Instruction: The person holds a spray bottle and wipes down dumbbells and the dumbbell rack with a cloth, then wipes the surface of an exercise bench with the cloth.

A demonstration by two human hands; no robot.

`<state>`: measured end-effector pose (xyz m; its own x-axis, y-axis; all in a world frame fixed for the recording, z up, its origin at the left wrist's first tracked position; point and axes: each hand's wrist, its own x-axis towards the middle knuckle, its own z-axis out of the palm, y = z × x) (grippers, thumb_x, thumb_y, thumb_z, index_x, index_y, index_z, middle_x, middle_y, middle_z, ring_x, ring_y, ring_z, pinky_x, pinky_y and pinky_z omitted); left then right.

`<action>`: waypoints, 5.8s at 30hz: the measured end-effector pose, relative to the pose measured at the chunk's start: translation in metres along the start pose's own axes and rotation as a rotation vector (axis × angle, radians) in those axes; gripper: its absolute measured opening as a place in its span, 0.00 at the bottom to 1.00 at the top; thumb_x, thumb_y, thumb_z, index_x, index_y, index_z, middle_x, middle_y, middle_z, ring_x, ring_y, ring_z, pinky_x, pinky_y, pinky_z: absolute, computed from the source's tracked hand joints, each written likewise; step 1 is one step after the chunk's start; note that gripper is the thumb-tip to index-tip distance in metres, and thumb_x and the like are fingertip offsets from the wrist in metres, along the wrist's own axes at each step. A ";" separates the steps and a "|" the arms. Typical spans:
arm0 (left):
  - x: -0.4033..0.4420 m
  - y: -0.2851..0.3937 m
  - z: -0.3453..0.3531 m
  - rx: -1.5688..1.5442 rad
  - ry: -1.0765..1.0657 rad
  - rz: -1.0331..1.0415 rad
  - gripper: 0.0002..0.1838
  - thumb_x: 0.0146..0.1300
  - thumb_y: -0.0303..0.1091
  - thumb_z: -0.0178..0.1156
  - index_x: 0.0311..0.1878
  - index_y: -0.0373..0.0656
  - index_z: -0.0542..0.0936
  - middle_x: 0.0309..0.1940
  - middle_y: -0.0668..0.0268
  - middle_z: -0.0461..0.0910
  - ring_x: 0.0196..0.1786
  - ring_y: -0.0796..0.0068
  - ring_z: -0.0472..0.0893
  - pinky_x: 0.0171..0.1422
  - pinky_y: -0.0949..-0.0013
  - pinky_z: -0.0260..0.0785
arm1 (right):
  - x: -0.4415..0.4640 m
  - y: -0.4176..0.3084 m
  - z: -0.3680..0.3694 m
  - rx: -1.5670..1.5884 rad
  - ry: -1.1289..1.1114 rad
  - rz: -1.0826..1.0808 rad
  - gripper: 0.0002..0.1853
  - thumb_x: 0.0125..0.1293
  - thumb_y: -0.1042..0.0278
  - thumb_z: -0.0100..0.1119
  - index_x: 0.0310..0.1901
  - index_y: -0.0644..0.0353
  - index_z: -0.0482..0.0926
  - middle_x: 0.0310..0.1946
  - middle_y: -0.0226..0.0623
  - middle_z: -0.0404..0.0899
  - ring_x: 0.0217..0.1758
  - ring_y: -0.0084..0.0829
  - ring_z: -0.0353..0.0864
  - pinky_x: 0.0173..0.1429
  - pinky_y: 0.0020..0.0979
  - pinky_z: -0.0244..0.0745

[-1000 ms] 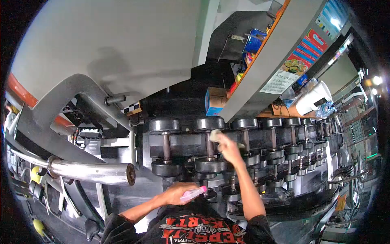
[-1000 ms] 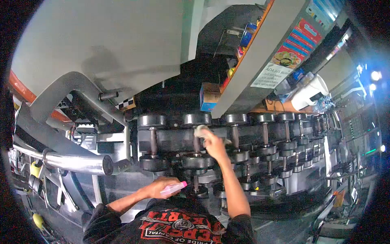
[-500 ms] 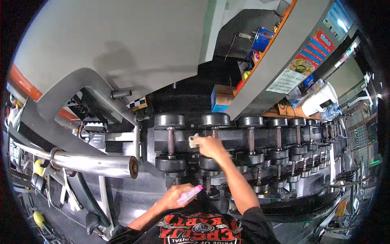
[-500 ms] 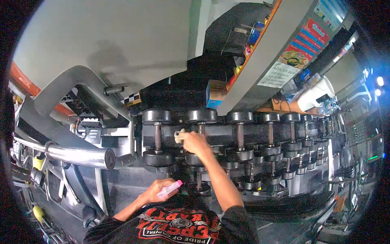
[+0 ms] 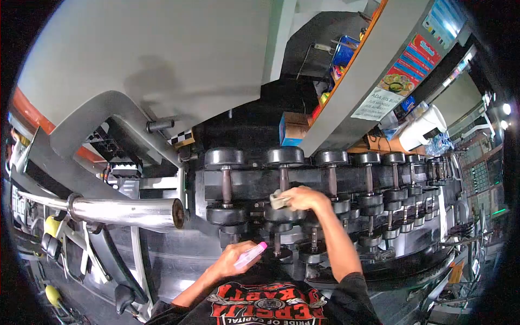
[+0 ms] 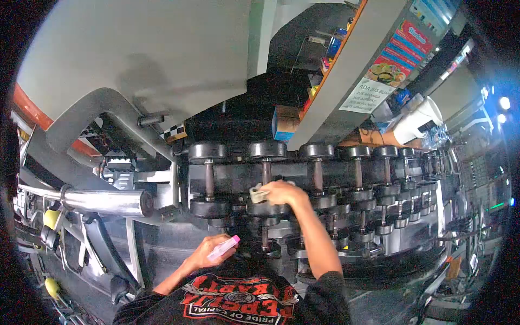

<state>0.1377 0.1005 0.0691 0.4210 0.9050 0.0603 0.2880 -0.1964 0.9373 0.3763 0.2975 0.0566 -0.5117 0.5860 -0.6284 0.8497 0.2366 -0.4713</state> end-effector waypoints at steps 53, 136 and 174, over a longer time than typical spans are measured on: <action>0.031 -0.007 0.055 -0.050 0.174 -0.282 0.13 0.59 0.39 0.59 0.38 0.38 0.78 0.30 0.51 0.80 0.37 0.52 0.82 0.42 0.60 0.72 | -0.165 0.044 0.168 1.826 1.266 -0.418 0.24 0.71 0.57 0.44 0.64 0.60 0.64 0.61 0.40 0.69 0.64 0.38 0.69 0.66 0.43 0.66; -0.019 -0.035 0.041 -0.239 0.148 -0.170 0.07 0.59 0.29 0.63 0.39 0.40 0.78 0.25 0.71 0.77 0.24 0.85 0.74 0.27 0.77 0.66 | 0.022 0.062 0.207 0.736 1.562 -0.064 0.25 0.58 0.85 0.42 0.60 0.69 0.68 0.56 0.48 0.73 0.62 0.38 0.70 0.65 0.29 0.61; -0.029 -0.031 0.050 -0.231 0.191 -0.089 0.07 0.60 0.30 0.62 0.40 0.39 0.77 0.23 0.70 0.77 0.24 0.84 0.75 0.27 0.76 0.67 | 0.061 0.020 0.217 2.670 0.467 -0.341 0.11 0.69 0.57 0.44 0.39 0.51 0.75 0.32 0.33 0.79 0.30 0.36 0.79 0.39 0.39 0.77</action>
<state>0.1597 0.0614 0.0212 0.2271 0.9737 0.0176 0.1038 -0.0422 0.9937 0.3351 0.1700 -0.1251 -0.1995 0.8335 -0.5152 -0.9654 -0.2572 -0.0424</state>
